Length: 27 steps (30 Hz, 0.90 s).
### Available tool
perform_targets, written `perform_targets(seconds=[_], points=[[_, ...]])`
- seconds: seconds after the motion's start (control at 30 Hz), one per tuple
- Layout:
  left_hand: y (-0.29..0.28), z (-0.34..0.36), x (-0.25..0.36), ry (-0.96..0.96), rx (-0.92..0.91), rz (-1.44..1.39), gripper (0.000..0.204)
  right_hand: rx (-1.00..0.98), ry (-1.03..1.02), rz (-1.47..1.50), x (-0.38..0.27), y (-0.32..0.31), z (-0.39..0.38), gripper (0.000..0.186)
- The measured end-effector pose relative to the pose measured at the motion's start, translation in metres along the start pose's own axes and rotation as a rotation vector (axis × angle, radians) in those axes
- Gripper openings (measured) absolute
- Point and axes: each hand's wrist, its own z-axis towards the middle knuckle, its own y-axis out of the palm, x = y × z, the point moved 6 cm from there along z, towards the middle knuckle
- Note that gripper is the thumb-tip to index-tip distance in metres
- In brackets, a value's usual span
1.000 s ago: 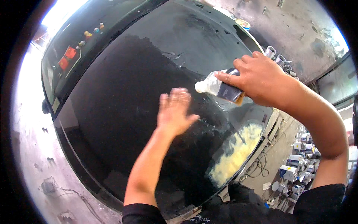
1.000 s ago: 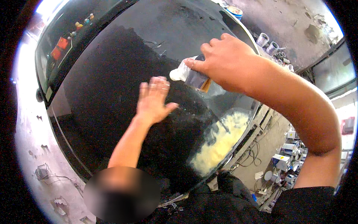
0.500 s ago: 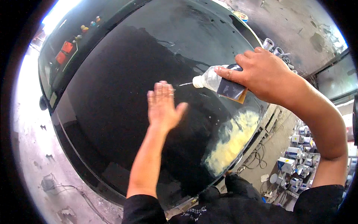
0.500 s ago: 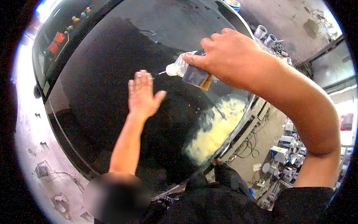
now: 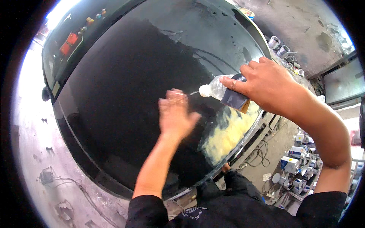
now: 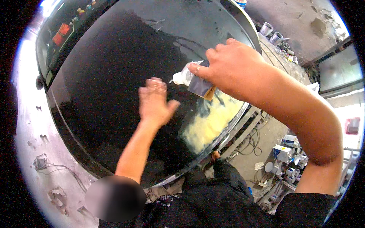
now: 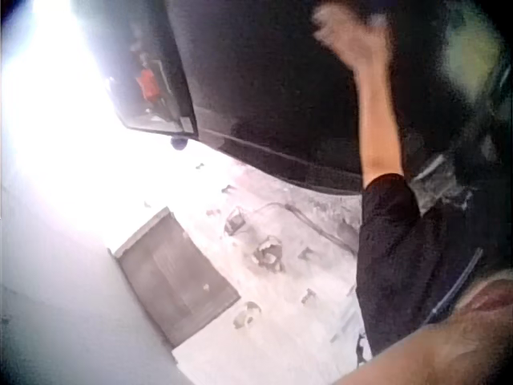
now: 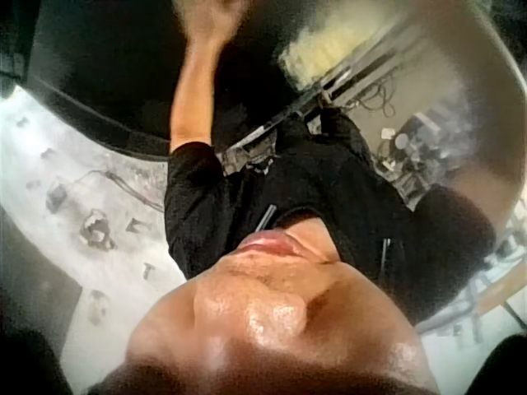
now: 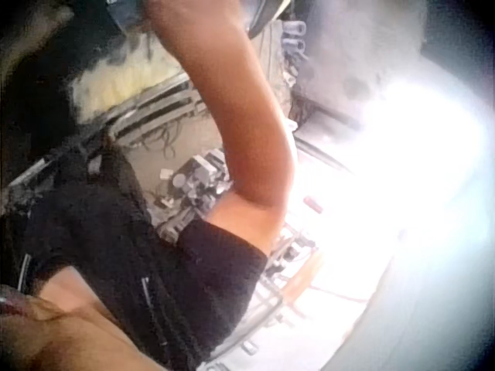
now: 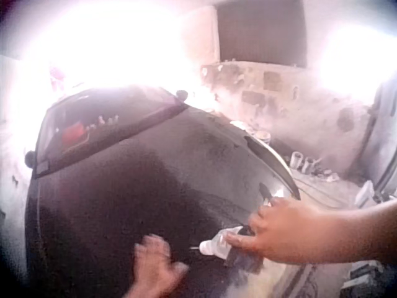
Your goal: The person sands the hood of a car by hand using a sanding block and sandpaper while pouring water from a plastic bottle onto the surface.
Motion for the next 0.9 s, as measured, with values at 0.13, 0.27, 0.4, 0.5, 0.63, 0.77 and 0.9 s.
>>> perform_targets(seconds=[0.13,0.27,0.4,0.5,0.63,0.77,0.9], points=[[-0.01,-0.037,-0.185,-0.264,0.29,0.201,0.081,0.204,-0.053,0.078,-0.016,-0.015,-0.001,0.03],[0.008,-0.046,-0.161,-0.216,0.351,0.177,0.079,0.14,-0.083,0.103,-0.031,-0.018,-0.007,0.036],[0.034,-0.071,-0.016,-0.065,0.158,0.062,0.083,0.103,-0.12,0.094,-0.04,-0.016,-0.013,0.038],[0.088,-0.112,0.06,0.12,0.048,0.109,0.082,0.099,-0.136,0.047,-0.049,-0.027,-0.009,0.038],[0.13,-0.158,0.093,0.259,0.095,0.273,0.087,0.103,-0.141,0.055,-0.057,-0.029,0.0,0.039],[0.053,-0.129,-0.019,-0.17,0.183,-0.01,0.087,0.002,-0.158,0.051,-0.065,-0.031,0.007,0.055],[0.018,-0.142,-0.196,-0.464,0.456,0.261,0.08,0.123,-0.243,0.074,-0.08,-0.041,0.01,0.053]])
